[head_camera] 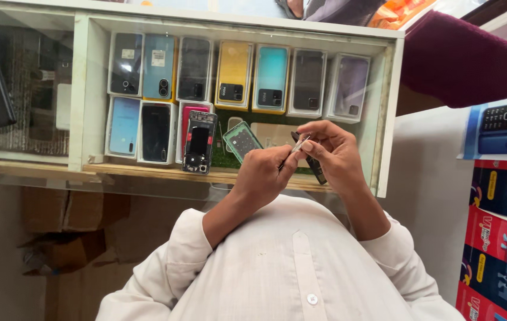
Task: The person uses a screwdriver to remove screws from the back of a green smartphone. They continue unscrewing multiple fasteners and then place the screwdriver down while holding the phone.
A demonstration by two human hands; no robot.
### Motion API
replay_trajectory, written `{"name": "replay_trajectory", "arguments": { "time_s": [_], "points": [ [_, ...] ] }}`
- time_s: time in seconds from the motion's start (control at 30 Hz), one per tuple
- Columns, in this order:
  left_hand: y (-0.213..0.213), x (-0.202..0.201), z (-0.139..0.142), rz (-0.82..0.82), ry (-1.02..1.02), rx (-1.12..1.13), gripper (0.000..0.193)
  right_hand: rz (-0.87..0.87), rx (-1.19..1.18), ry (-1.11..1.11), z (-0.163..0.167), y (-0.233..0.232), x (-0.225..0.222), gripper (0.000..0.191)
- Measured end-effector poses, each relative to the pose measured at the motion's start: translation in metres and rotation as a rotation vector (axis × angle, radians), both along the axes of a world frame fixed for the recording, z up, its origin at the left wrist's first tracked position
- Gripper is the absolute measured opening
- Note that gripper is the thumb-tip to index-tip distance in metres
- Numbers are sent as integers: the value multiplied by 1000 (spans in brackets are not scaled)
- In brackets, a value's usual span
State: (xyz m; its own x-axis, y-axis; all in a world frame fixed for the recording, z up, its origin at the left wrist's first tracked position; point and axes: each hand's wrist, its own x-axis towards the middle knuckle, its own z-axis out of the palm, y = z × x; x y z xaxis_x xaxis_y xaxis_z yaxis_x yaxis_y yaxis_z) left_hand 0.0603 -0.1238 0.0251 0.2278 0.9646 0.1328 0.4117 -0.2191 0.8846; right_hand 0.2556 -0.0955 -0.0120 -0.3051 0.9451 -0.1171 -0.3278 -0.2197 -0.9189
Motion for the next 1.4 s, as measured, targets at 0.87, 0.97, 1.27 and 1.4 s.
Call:
{"name": "replay_trajectory", "arguments": {
  "time_s": [0.87, 0.97, 1.27, 1.4],
  "points": [
    [0, 1, -9, 193, -293, -314, 42, -165, 667, -745, 19, -24, -25, 10],
    [-1, -1, -1, 194, -285, -307, 33, -222, 660, -899, 16, -7, -14, 8],
    [-4, 4, 1, 198, -160, 58, 22, -461, 392, -670, 13, -4, -3, 10],
    [-4, 6, -2, 156, -63, 83, 30, -215, 46, -251, 14, -12, -10, 15]
  ]
}}
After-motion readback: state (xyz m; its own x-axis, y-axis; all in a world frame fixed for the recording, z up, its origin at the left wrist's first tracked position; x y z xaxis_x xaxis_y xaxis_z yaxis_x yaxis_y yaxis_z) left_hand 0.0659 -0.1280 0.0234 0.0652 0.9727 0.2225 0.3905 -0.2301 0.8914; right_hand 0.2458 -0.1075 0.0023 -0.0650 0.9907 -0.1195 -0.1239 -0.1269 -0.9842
